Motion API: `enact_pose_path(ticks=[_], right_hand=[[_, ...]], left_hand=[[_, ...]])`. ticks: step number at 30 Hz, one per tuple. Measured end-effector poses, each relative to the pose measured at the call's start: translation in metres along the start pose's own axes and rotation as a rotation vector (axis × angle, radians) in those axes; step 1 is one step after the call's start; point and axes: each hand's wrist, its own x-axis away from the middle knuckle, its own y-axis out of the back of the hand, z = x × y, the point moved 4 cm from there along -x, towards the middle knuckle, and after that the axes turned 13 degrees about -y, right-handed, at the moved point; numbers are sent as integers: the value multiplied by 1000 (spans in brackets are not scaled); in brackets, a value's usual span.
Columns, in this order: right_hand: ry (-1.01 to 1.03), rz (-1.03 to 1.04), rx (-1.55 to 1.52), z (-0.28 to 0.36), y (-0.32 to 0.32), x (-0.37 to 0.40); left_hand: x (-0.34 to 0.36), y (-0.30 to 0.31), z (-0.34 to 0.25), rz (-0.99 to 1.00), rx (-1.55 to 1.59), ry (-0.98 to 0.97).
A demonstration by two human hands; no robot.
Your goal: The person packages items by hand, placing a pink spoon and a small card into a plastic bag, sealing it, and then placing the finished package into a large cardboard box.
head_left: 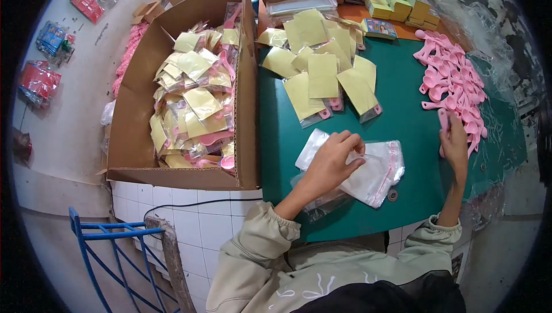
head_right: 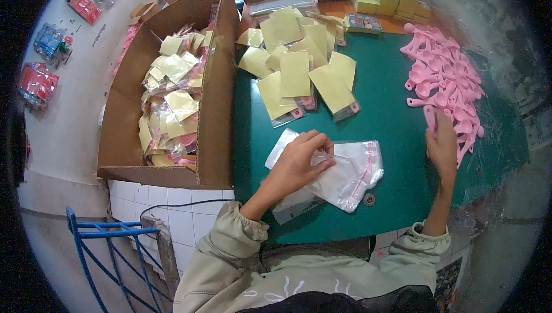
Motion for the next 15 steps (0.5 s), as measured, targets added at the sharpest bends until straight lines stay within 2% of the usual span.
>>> enact_pose_path(ticks=[1,4,5,8,11,14,15], right_hand=[[-37,-34,-101,15,7,5],[-193,87,-401,72,26,24],[-24,125,-430,89,29,32],[12,292,-769,123,24,53],[54,246,-668,131,20,61],[-35,165,-769,129,15,66],[-16,70,-800,128,18,68]], left_hand=[[-1,1,1,-2,36,10],[-2,2,5,2,177,77],[-2,1,6,8,248,130],[-1,0,8,21,387,215],[0,0,10,22,437,250],[2,-3,13,4,466,250],[2,-3,14,-6,475,245]])
